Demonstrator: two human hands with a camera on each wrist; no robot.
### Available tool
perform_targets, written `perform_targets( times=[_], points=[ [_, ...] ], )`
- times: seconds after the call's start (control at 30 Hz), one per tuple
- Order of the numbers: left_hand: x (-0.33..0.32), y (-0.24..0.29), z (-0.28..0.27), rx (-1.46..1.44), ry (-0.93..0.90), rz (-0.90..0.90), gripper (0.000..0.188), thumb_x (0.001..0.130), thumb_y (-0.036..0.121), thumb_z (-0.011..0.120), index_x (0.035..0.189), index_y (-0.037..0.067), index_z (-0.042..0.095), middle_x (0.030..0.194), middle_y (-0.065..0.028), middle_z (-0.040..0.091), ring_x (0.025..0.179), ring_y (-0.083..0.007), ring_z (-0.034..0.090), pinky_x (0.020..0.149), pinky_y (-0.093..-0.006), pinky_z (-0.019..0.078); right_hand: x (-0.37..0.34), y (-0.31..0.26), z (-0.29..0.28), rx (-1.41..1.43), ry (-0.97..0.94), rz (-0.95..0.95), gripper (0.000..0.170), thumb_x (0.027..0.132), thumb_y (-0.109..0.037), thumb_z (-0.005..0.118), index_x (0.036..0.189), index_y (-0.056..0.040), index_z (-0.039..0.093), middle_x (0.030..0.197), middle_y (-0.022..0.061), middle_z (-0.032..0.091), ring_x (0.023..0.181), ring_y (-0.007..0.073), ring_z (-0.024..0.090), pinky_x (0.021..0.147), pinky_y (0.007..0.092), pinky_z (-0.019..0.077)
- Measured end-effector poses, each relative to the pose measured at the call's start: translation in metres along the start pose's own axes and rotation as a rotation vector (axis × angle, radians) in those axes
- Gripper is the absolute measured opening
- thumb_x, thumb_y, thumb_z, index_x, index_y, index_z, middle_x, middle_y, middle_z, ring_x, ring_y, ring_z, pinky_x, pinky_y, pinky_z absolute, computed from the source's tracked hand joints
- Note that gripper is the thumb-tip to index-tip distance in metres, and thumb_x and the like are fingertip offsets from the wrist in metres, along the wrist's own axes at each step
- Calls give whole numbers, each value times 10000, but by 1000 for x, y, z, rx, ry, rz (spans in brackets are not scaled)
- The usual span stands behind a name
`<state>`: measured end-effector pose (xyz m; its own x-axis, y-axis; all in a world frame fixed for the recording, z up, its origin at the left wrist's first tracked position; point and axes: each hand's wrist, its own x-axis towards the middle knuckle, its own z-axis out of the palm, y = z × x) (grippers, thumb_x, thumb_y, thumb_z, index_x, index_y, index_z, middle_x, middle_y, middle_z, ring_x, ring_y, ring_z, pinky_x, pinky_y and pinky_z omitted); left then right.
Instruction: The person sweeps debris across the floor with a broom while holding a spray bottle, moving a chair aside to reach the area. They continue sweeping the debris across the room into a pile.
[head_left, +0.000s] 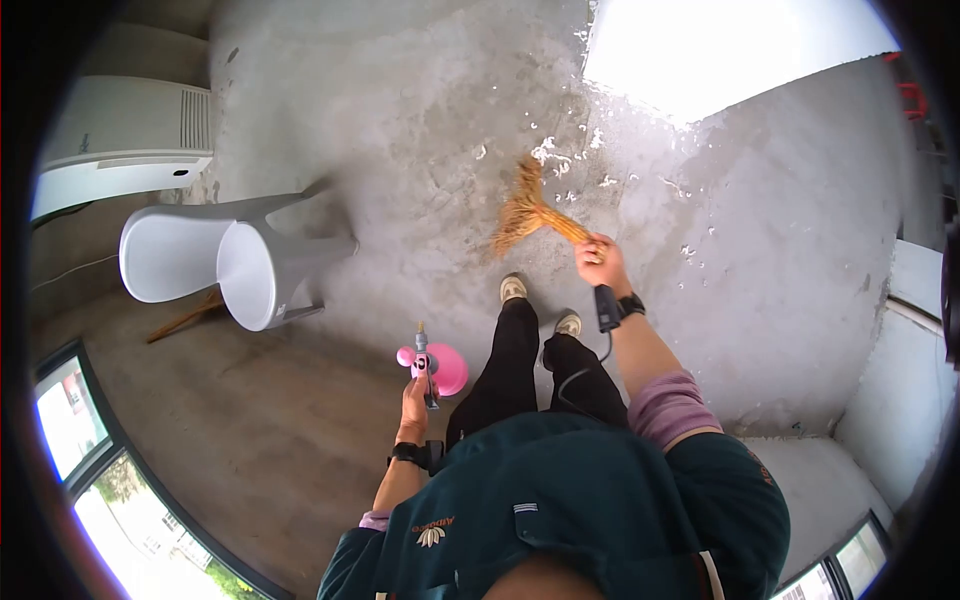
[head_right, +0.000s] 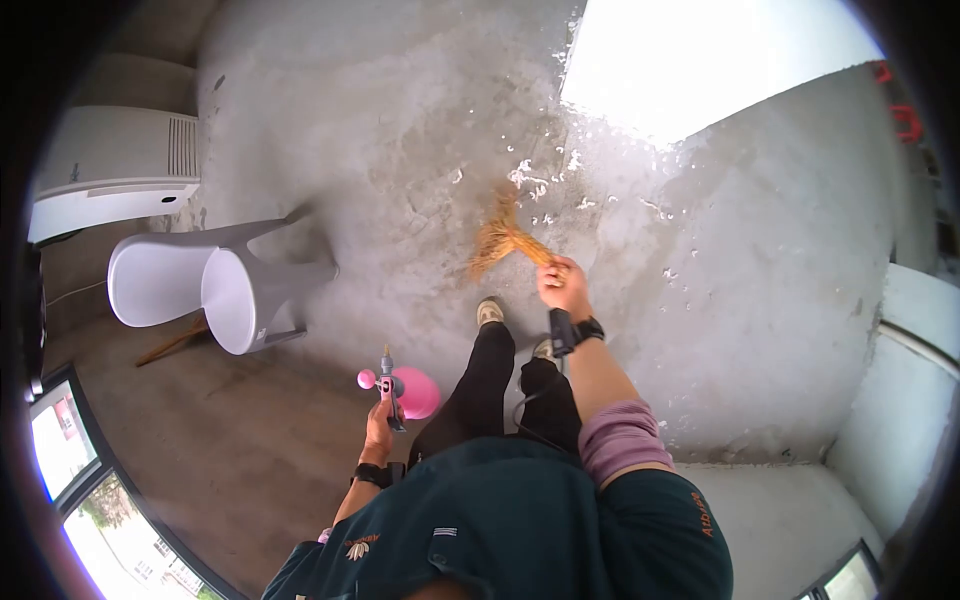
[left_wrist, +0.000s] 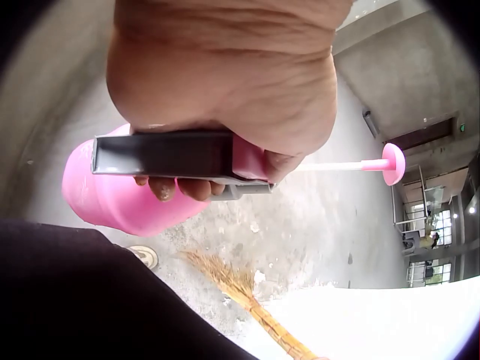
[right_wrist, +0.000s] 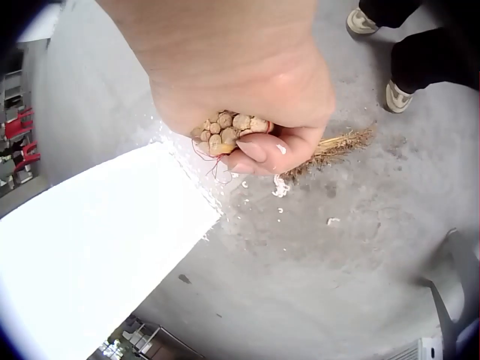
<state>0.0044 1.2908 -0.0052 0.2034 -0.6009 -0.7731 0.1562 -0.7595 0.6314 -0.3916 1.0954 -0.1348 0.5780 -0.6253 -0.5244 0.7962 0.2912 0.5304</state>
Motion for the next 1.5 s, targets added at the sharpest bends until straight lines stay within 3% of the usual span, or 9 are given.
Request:
perform_targets(
  times=[0.13,0.33,0.47,0.57,0.87,1.0,1.13,1.23,1.5],
  points=[
    [21,4,-1,34,4,-21,404,849,416,490,675,52,464,612,-40,473,560,-135,458,545,-258,374,-80,-55,-2,-26,52,-262,134,809,-161,472,769,-42,424,643,38,466,483,115,472,377,213,368],
    [40,31,4,100,-28,4,415,844,422,496,644,63,439,602,-39,454,551,-135,439,539,-260,365,-111,-31,26,-207,179,-526,133,806,-175,481,766,-58,433,634,34,476,467,119,459,359,216,345],
    [53,56,18,103,-32,-12,436,842,445,489,624,75,414,590,-32,428,547,-133,423,534,-262,354,-107,-20,25,-386,278,-477,157,793,-182,514,725,-57,449,643,44,483,459,109,440,354,207,323],
    [63,67,19,154,-36,7,454,841,467,480,621,76,412,588,-29,420,551,-133,415,538,-260,347,-84,-3,30,-258,111,-258,153,786,-186,536,737,-65,456,652,43,485,463,103,436,363,202,315],
    [74,91,33,240,-29,43,474,848,477,455,625,59,432,588,-32,432,559,-126,415,538,-256,343,46,76,79,-451,68,-19,165,772,-177,559,804,-80,430,675,36,483,489,98,455,401,191,333],
    [76,96,43,263,-7,25,459,853,454,451,626,56,437,590,-33,437,553,-126,419,531,-258,344,122,76,105,-445,119,60,154,763,-161,561,819,-94,434,682,44,470,510,103,458,414,192,336],
    [75,103,60,307,12,-7,420,861,406,439,638,50,449,590,-30,440,554,-127,430,534,-254,356,156,36,117,-280,138,74,145,762,-140,554,846,-89,448,693,53,470,521,107,457,424,190,347],
    [75,103,77,358,24,-11,415,864,401,435,647,48,451,595,-32,448,555,-125,433,538,-251,361,124,-25,114,-15,-17,149,158,780,-134,534,851,-27,443,700,53,479,537,108,488,415,200,367],
    [91,111,124,323,-71,-63,382,854,382,458,684,40,467,615,-36,469,568,-121,444,545,-246,365,-42,-109,92,94,27,-246,162,811,-162,484,837,-7,448,695,56,485,510,115,470,406,217,354]
  ],
)
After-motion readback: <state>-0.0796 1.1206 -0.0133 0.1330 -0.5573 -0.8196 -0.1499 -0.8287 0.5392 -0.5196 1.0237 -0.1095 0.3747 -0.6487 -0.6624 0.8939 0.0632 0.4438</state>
